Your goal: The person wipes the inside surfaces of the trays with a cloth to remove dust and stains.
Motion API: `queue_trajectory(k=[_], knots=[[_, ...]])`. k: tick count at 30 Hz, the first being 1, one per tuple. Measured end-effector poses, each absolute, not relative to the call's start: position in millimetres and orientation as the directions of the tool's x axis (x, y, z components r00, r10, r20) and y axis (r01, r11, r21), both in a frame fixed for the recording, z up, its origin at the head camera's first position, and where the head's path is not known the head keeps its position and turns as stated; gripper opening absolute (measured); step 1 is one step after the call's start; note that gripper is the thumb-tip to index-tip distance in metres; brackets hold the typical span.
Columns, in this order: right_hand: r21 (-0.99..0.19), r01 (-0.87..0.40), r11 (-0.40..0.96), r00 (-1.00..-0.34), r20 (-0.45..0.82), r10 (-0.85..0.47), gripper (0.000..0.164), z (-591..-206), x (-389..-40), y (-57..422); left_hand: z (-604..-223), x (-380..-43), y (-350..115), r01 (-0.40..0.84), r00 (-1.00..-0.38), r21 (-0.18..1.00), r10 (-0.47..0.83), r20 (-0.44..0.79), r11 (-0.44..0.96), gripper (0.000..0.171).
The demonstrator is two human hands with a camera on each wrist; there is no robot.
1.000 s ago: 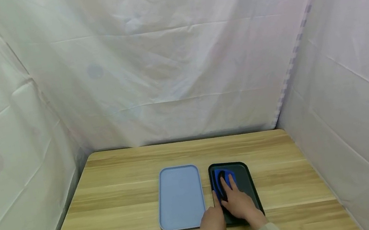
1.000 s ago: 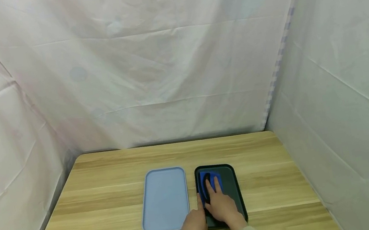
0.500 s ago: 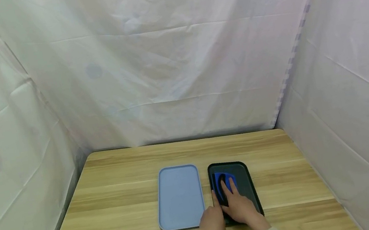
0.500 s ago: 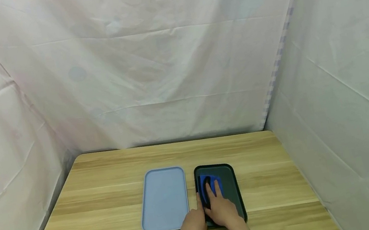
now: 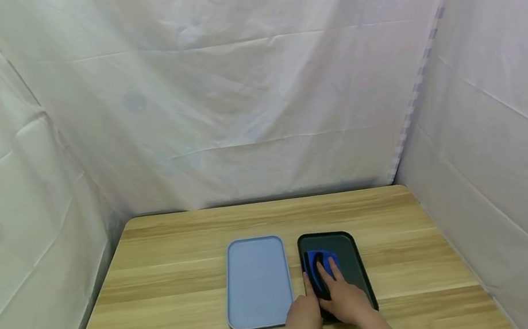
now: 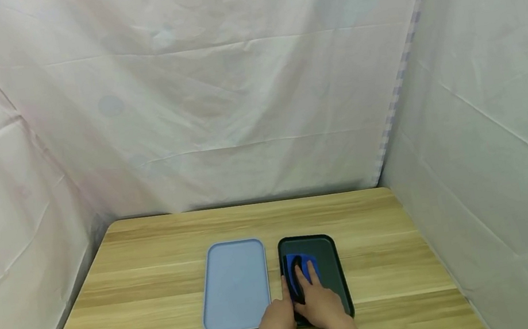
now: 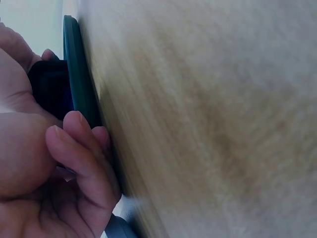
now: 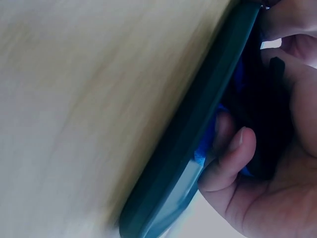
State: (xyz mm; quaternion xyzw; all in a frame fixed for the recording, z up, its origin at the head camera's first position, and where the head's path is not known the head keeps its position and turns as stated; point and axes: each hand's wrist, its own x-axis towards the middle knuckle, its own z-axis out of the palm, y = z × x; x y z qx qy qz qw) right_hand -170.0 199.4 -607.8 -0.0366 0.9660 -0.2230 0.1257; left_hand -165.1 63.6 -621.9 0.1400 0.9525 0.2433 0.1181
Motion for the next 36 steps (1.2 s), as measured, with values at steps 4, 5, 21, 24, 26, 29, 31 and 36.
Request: queue_trajectory(k=[4,5,21,24,26,29,31,36], knots=[[-0.448,-0.028,0.894,-0.962,-0.23,-0.145,0.087,-609.2,-169.1,207.0,-622.8,-165.5,64.2,0.213,-0.931,0.494,0.329,-0.16,0.843,0.084],[-0.449,-0.034,0.893,-0.961,-0.229,-0.152,0.087,-610.2,-169.1,209.3,-623.0,-165.7,64.2,0.214,-0.93,0.489,0.329,-0.163,0.846,0.086],[-0.479,-0.051,0.876,-0.958,-0.223,-0.178,0.081,-611.7,-167.3,232.8,-623.0,-165.2,65.6,0.211,-0.932,0.462,0.32,-0.171,0.861,0.09],[-0.492,-0.053,0.869,-0.959,-0.217,-0.181,0.08,-610.9,-166.4,237.5,-623.7,-165.4,65.6,0.218,-0.932,0.451,0.321,-0.166,0.866,0.093],[-0.496,-0.056,0.866,-0.961,-0.208,-0.181,0.08,-611.0,-166.2,240.8,-623.8,-165.3,65.2,0.218,-0.933,0.45,0.321,-0.165,0.866,0.095],[-0.488,-0.059,0.871,-0.962,-0.204,-0.18,0.079,-610.2,-166.5,245.1,-623.5,-165.8,65.0,0.212,-0.932,0.457,0.319,-0.172,0.864,0.095],[-0.484,-0.056,0.874,-0.961,-0.212,-0.179,0.079,-610.3,-166.9,247.6,-623.0,-165.9,64.9,0.207,-0.933,0.46,0.316,-0.174,0.864,0.096],[-0.497,-0.052,0.866,-0.957,-0.223,-0.185,0.079,-608.5,-166.7,253.1,-622.6,-165.6,64.7,0.198,-0.932,0.465,0.313,-0.183,0.863,0.095]])
